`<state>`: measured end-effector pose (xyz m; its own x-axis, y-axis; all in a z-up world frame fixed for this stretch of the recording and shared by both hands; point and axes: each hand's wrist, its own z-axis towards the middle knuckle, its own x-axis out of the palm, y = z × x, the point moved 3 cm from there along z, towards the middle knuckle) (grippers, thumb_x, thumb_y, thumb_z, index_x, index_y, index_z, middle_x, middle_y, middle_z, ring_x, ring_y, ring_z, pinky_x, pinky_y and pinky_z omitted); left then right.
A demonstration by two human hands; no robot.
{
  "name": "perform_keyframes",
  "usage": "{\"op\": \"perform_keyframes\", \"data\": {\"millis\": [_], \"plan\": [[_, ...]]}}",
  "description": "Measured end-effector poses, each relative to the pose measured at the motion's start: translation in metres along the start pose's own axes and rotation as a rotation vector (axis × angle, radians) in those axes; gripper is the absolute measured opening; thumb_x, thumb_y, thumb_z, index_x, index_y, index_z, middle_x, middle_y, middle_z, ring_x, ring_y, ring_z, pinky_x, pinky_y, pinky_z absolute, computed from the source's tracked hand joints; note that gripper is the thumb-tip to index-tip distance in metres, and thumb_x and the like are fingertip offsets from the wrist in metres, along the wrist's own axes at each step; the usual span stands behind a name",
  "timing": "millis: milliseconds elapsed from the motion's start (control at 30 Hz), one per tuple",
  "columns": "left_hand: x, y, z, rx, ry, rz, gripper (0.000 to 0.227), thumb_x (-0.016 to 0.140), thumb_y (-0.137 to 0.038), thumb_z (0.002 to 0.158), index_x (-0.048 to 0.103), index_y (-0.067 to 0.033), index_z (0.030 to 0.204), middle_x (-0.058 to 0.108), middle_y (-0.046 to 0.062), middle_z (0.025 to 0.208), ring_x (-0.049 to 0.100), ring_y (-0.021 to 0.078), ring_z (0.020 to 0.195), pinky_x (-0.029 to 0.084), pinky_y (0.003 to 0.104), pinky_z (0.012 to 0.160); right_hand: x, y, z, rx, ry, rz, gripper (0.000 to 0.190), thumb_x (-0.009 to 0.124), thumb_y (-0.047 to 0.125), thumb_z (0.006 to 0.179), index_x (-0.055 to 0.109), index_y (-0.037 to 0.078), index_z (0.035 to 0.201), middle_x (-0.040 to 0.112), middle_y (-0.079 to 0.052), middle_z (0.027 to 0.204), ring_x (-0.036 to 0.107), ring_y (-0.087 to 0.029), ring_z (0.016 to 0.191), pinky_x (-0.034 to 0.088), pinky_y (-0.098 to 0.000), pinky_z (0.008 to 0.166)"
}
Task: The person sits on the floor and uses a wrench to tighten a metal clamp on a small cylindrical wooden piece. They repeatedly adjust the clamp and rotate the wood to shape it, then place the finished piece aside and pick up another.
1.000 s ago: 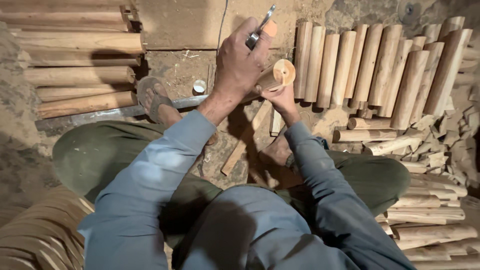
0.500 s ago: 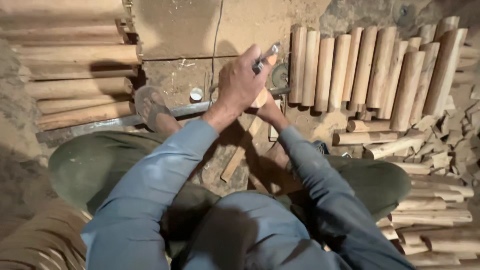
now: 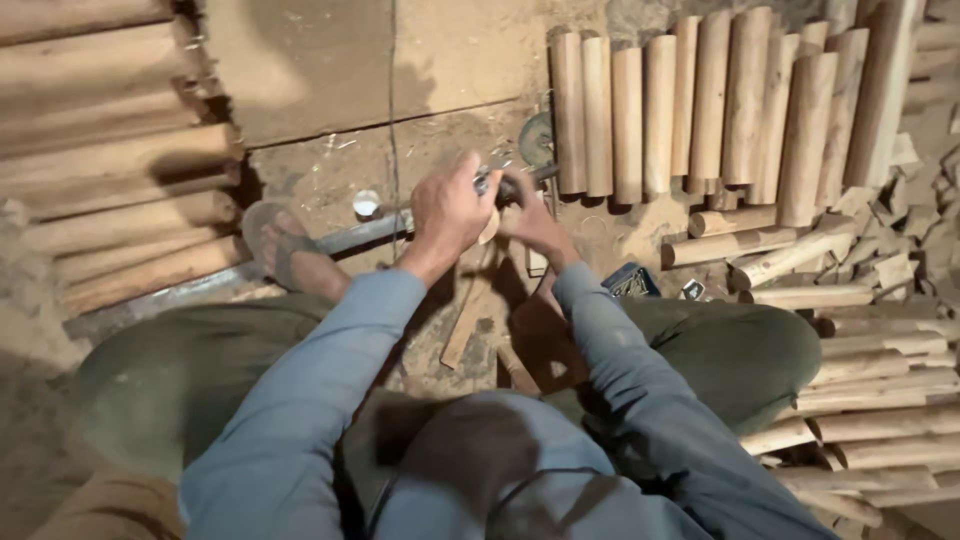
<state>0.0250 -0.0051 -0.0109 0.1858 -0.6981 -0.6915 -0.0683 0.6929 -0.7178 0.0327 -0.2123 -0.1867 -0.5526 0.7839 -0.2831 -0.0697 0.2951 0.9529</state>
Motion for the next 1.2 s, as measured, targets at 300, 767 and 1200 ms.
{"op": "perform_keyframes", "data": {"millis": [300,767,1200], "plan": [[-0.001,0.005,-0.001,-0.104,0.071,0.028,0.025,0.072,-0.026,0.090,0.058,-0.0052,0.089,0.066,0.018,0.081,0.065,0.0412,0.077,0.049,0.054,0.066,-0.037,-0.121,-0.057,0.655,-0.226,-0.203,0.081,0.080,0.039,0.090,0.041,-0.002,0.148,0.060,-0.024,0.137,0.059,-0.034,0.125,0.046,-0.0437,0.104],[-0.004,0.001,-0.001,-0.138,0.070,-0.012,0.022,0.073,-0.021,0.087,0.058,-0.0047,0.086,0.065,0.019,0.080,0.064,0.0431,0.077,0.048,0.054,0.065,-0.120,-0.019,0.046,0.658,0.013,-0.688,0.050,0.074,0.045,0.090,0.064,0.003,0.116,0.071,-0.028,0.104,0.070,-0.042,0.098,0.054,-0.0492,0.086],[-0.003,0.002,-0.003,-0.146,0.049,-0.015,0.018,0.072,-0.018,0.083,0.059,-0.0049,0.083,0.065,0.019,0.079,0.065,0.0427,0.079,0.051,0.052,0.068,-0.086,-0.054,0.173,0.031,-0.482,-0.899,0.022,0.071,0.029,0.090,0.070,0.007,0.091,0.071,-0.020,0.085,0.068,-0.040,0.077,0.055,-0.0499,0.066]]}}
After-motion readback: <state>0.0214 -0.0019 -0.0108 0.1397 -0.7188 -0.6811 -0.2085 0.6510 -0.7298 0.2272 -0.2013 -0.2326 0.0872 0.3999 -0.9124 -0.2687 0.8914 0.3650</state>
